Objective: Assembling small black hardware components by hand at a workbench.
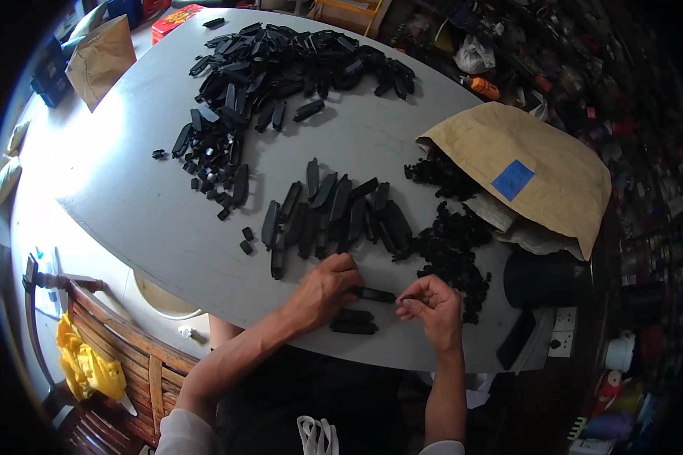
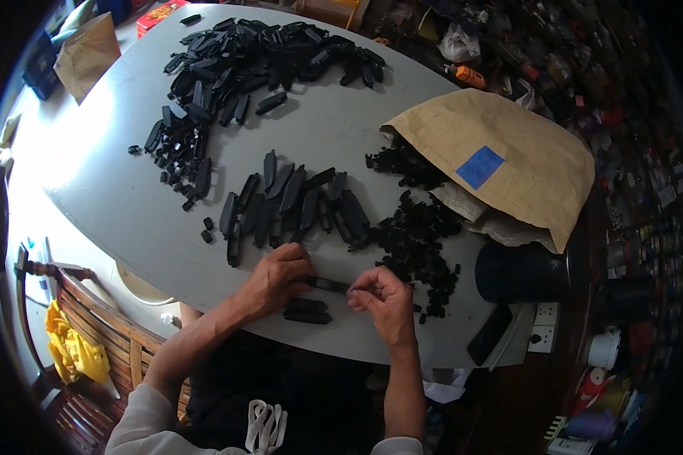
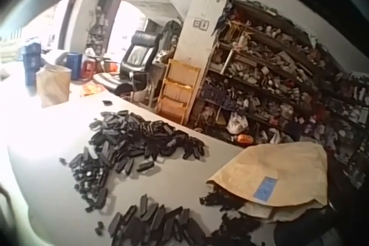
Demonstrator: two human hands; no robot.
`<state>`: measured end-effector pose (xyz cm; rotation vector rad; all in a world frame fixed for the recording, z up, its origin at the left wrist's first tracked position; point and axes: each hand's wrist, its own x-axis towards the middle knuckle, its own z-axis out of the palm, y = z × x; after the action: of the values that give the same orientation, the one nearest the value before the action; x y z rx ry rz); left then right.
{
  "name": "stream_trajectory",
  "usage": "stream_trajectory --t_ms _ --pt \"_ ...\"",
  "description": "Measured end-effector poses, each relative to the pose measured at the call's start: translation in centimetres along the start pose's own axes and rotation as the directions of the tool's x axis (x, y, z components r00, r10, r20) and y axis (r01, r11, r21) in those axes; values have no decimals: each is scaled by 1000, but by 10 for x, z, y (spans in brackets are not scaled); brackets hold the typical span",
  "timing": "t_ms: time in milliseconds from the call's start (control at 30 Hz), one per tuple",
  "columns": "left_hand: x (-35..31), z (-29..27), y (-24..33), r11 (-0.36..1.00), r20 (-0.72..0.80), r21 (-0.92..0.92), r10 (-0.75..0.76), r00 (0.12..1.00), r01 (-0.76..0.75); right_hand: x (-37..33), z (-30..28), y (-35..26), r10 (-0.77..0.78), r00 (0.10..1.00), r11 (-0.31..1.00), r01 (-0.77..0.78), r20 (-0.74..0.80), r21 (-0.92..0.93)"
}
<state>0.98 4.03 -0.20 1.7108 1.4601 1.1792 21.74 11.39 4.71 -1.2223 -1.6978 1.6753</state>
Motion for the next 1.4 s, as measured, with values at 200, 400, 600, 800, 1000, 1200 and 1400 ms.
stream_trajectory --t_ms 200,400,600,800,1000,1200,1400 --pt "-2 3 -2 1000 -25 -7 18 1000 -18 12 22 0 -201 976 946 215 80 -244" --pt "-3 5 -6 1000 -36 -3 18 999 -18 18 50 -16 47 999 947 -39 17 -320" --pt "-4 8 -9 999 -65 -11 40 997 -41 28 51 -10 -16 998 864 45 63 -502" --pt "-3 9 -8 998 -78 -6 58 995 -58 30 53 -15 15 999 823 15 48 -567" --pt "-2 8 -8 998 -78 -20 63 995 -65 35 50 -23 5 992 760 78 126 -645" --pt "-3 7 -6 998 -68 -25 51 996 -53 41 47 -26 0 985 655 128 170 -745" --pt "0 5 -4 998 -46 -52 21 999 -23 41 42 -27 19 980 601 147 197 -786"
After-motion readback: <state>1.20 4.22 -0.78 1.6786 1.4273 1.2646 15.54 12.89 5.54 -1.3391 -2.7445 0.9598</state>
